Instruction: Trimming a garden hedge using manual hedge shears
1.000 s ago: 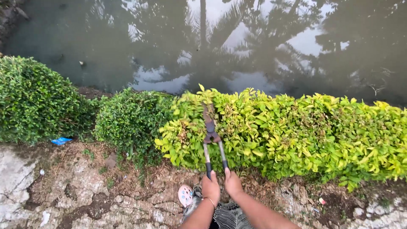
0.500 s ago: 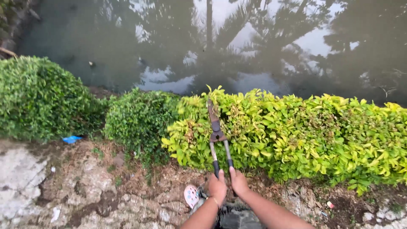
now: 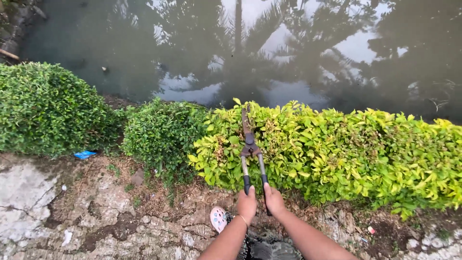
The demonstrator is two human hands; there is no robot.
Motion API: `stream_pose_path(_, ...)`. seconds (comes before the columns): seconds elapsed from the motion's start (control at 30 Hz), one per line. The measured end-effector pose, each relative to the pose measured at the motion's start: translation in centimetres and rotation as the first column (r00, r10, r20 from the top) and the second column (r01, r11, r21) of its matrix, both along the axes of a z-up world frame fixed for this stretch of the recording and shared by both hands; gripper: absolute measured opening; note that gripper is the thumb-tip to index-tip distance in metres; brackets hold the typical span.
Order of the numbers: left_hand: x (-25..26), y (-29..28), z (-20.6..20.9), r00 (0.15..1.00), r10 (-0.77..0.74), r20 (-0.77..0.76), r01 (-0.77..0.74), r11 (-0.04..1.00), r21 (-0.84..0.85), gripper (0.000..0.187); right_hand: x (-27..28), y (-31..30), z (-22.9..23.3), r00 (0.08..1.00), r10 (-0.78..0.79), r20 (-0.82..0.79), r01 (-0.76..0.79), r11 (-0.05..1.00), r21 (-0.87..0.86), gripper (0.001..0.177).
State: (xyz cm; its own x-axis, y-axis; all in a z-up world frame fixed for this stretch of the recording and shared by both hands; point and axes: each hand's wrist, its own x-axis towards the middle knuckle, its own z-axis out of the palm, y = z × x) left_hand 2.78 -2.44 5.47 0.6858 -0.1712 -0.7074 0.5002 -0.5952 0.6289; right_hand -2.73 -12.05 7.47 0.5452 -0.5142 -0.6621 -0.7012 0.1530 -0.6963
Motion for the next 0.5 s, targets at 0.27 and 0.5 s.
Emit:
stream_pose_path(0.27, 7.0, 5.9, 10.9, 0.972, -0.227, -0.059, 0.228, 0.973, 0.016, 0.031, 0.4, -5.0, 10.8, 0.978, 0.1, -0.182, -0.092, 0.994, 0.053, 0.041)
stream_pose_path(0.5, 14.6, 5.0, 11.9, 0.987, -0.159, 0.009, 0.159, 0.984, -0.076, 0.039, 8.9, -6.7, 15.9, 0.982, 0.187, 0.014, -0.187, 0.981, 0.044, 0.04)
